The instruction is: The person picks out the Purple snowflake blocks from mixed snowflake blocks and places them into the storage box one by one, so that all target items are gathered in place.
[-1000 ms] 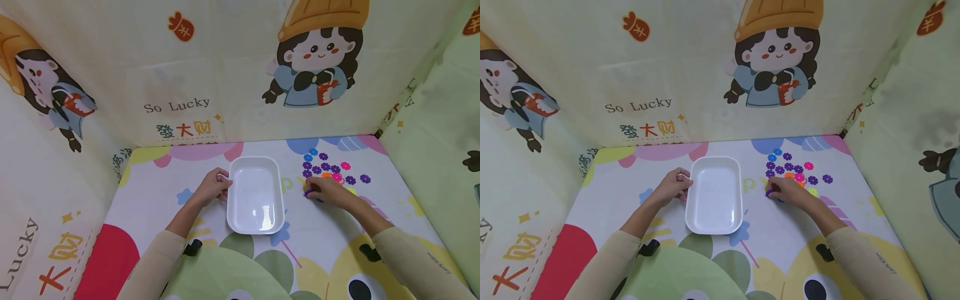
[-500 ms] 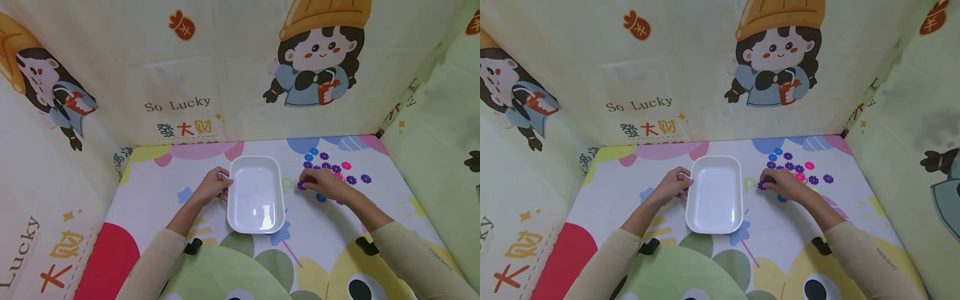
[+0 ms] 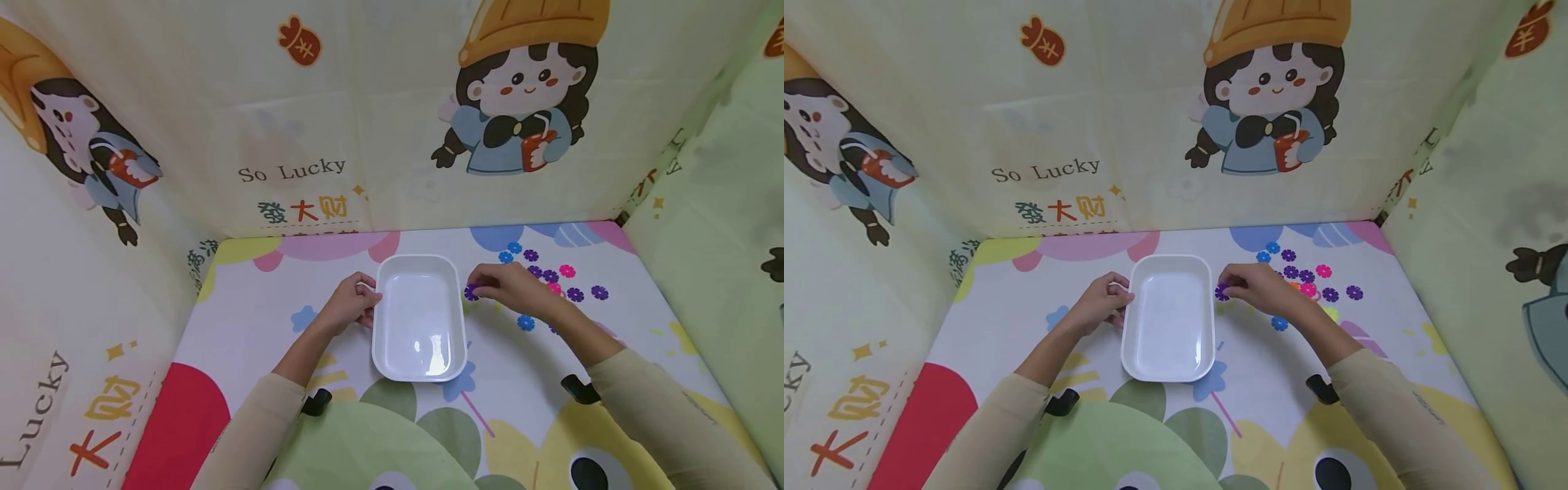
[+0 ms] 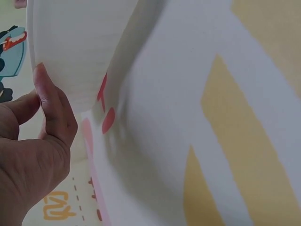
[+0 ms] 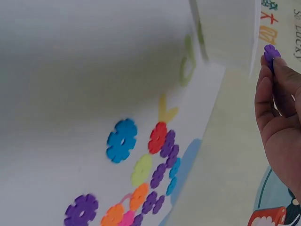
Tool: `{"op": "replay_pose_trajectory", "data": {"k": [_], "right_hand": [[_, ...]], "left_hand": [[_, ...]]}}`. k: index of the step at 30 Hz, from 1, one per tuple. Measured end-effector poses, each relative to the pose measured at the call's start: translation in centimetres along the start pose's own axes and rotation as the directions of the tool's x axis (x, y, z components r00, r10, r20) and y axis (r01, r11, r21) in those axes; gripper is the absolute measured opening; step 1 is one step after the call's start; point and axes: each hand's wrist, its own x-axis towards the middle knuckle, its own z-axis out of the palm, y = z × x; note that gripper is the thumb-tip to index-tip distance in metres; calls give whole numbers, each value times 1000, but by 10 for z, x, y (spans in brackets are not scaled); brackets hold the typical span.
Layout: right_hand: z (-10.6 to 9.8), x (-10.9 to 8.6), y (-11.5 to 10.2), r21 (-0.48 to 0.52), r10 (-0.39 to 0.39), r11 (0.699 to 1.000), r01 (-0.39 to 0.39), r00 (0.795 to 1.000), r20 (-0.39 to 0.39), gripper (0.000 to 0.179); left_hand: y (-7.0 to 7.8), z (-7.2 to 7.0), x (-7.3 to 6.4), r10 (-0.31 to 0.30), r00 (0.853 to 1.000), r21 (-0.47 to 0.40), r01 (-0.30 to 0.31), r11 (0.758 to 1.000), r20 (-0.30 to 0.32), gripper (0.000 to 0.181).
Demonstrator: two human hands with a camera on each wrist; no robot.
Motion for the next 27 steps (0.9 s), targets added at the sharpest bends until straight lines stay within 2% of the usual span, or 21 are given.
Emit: {"op": "replay_pose_trajectory", "data": {"k": [5,14,27], "right_hand": [[10,9,-13,35,-7,999,6,1000,23,17],[38,20,-35,82,-45,996,36,993,112,17],[66,37,-50,81,-127,990,112,967,223,13]], "left_hand": [[0,0,0,-4,1000,4,4,1000,-8,32],[0,0,0,-10,1000,13,10,1000,-4,32],[-1,-1,1,13,1000,6,-13,1000,10,31]]}}
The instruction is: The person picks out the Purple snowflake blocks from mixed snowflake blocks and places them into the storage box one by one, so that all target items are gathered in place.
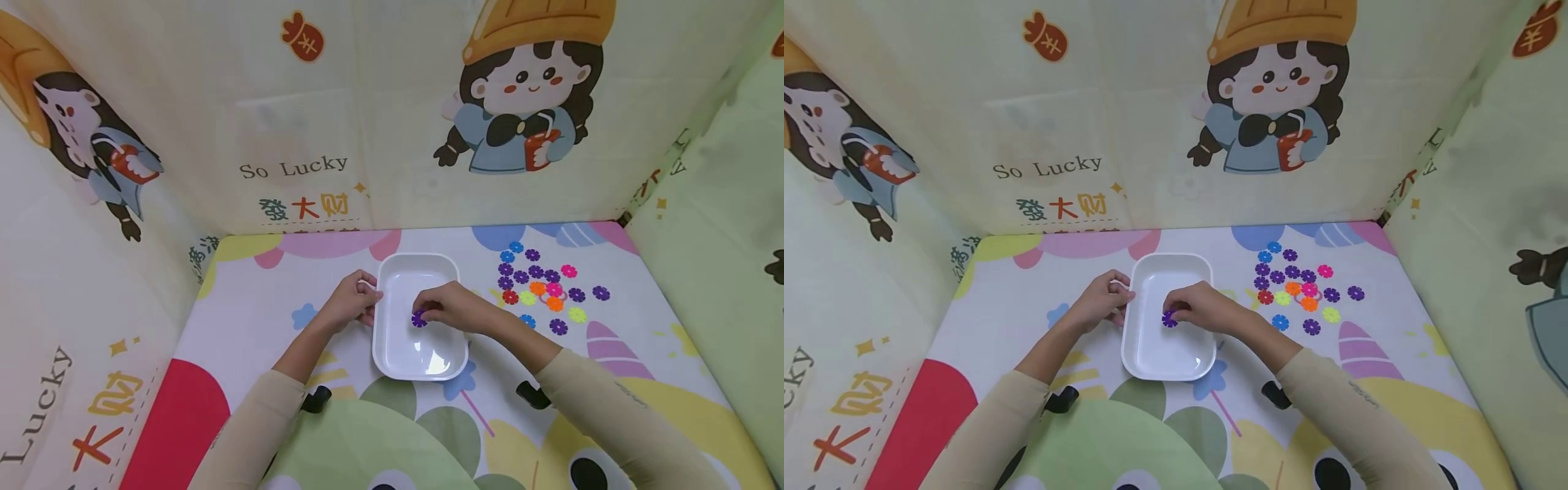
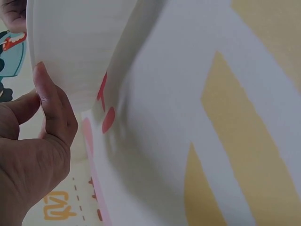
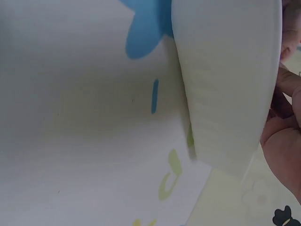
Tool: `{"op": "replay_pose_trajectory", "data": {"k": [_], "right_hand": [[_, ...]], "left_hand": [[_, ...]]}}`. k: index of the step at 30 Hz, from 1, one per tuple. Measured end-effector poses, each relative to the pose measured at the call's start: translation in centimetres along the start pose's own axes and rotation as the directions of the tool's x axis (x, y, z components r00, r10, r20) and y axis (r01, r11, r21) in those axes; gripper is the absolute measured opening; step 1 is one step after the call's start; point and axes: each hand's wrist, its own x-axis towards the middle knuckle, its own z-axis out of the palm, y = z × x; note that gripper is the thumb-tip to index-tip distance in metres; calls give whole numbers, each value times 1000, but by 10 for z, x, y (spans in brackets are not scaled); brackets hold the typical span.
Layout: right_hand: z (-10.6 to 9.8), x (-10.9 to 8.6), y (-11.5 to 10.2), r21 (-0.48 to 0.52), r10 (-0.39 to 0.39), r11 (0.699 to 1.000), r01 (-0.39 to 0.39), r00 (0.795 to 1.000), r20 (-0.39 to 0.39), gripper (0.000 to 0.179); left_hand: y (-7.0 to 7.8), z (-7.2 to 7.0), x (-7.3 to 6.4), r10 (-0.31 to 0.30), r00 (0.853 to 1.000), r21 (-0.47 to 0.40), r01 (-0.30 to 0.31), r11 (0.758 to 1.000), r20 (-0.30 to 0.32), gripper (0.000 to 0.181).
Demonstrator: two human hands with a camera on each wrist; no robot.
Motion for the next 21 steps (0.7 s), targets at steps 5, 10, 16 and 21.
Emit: {"op": "replay_pose_trajectory", "data": {"k": [5,10,16,21], "right_hand": [[7,10,-4,-45,-17,999,20,999,51,16],[14,20,-6,-72,-49,996,56,994,97,15],[22,29,-7,-51,-71,996,78,989,131,8],[28,35,-7,-29,-80,996,86,984,160,7]], "left_hand": [[-1,-2,0,7,1000,-8,-7,1000,7,31],[1,-2,-2,-3,1000,-14,3,1000,7,29],[2,-2,-2,3,1000,-17,-3,1000,17,28],[2,-1,-1,8,1000,-31,-8,999,20,28]]}}
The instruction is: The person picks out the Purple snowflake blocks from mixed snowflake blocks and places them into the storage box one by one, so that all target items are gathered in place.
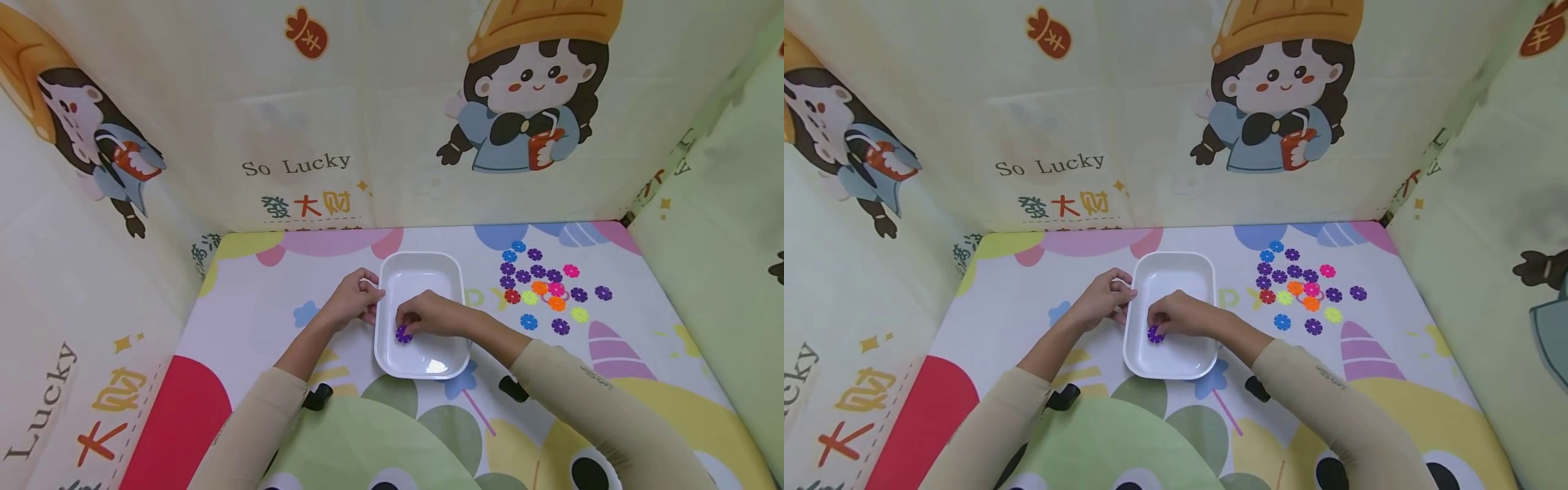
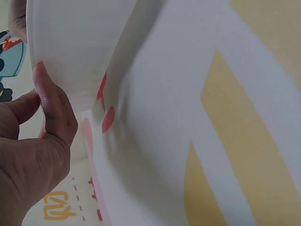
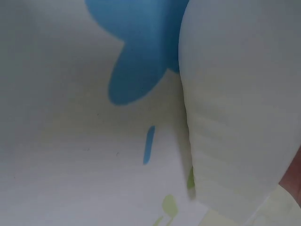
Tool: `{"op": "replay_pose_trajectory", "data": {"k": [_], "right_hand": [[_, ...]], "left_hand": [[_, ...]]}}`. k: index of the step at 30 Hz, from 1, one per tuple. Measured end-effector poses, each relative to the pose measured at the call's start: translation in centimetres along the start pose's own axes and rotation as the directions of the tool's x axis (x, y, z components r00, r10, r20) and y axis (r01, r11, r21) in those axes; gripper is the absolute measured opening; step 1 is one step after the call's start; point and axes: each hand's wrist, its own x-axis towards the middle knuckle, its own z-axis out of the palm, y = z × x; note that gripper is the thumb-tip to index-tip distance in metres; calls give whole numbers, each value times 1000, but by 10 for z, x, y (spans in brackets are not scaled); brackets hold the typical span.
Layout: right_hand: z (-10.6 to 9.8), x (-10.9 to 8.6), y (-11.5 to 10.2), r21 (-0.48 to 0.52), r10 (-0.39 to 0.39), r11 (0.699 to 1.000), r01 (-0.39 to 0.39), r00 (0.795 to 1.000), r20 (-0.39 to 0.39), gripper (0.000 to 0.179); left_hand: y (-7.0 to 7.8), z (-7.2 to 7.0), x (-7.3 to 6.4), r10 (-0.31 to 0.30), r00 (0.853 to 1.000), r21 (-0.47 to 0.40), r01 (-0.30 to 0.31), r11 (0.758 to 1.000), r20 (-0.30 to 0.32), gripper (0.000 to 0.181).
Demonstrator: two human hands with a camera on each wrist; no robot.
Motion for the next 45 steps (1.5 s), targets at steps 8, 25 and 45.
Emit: {"op": "replay_pose_trajectory", "data": {"k": [8,25,45], "right_hand": [[7,7,-1,-2,3,1000,-3,998,61,8],[24,12,2,-40,-5,999,9,996,87,12],[31,11,-3,-109,29,994,-20,997,76,11]], "left_hand": [[2,1,-1,-6,1000,-1,6,1000,-11,28],[2,0,-2,-1,1000,-2,1,1000,-11,27],[1,1,-2,7,1000,17,-7,1000,-13,28]]}}
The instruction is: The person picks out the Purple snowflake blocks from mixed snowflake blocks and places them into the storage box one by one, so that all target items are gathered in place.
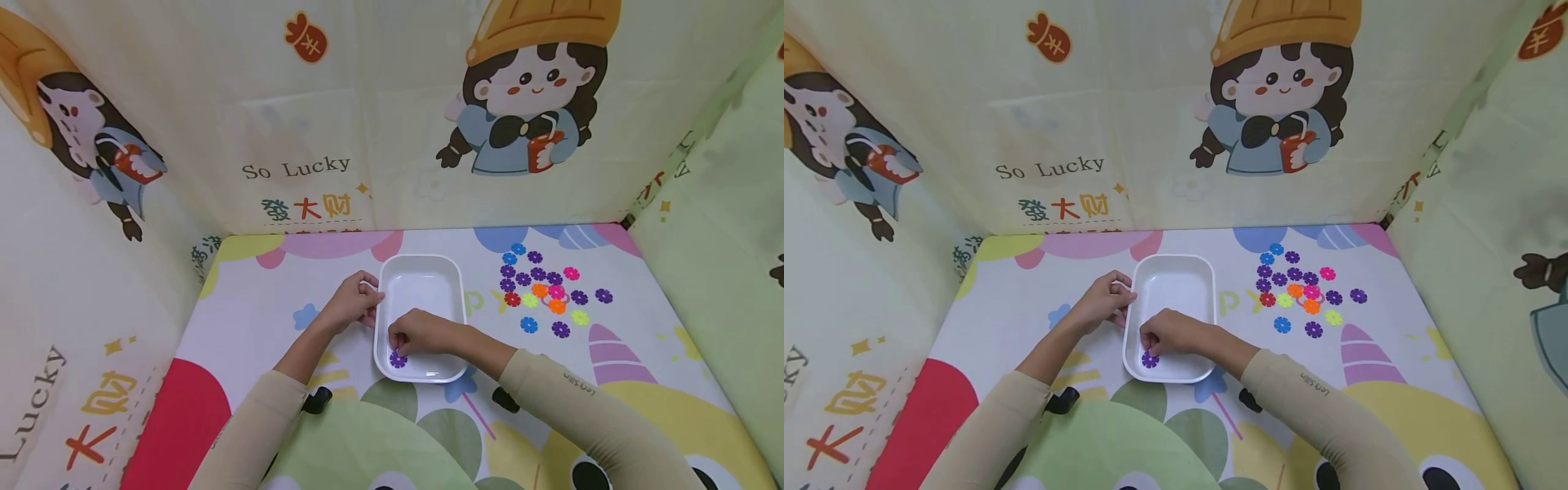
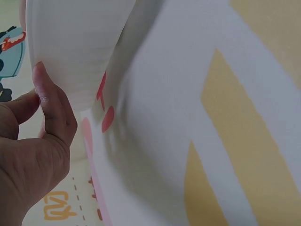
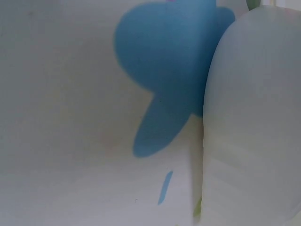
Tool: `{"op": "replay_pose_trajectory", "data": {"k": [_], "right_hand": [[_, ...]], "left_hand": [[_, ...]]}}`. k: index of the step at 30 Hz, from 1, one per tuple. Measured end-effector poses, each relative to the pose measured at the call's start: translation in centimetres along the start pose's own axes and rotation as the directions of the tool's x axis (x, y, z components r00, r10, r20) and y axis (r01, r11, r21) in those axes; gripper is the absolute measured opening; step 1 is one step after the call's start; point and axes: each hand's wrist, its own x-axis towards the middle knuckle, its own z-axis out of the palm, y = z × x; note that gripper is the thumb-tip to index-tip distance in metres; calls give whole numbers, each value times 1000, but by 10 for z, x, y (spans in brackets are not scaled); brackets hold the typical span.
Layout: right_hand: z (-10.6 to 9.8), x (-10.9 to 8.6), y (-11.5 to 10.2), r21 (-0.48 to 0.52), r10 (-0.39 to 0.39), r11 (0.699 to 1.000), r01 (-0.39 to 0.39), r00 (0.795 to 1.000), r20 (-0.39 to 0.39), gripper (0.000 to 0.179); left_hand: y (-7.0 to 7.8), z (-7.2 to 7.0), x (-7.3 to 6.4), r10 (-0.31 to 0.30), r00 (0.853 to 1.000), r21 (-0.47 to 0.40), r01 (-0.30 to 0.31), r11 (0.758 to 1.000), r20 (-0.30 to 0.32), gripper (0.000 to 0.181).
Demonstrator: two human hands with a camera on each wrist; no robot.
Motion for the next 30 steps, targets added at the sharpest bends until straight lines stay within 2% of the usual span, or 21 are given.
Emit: {"op": "replay_pose_trajectory", "data": {"k": [7,13,21,30], "right_hand": [[-3,-1,2,21,13,1000,-14,1000,13,12],[-12,-7,-2,16,0,1000,0,1000,-4,12],[-35,-29,-6,22,-16,1000,18,995,-97,13],[-51,-66,2,55,85,996,-76,980,-178,14]], "left_hand": [[1,2,0,-1,1000,6,1,1000,0,28],[2,1,0,-28,1000,18,28,999,-7,28],[5,0,-2,-27,1000,20,27,999,-11,29],[2,1,0,-41,999,25,42,999,-12,29]]}}
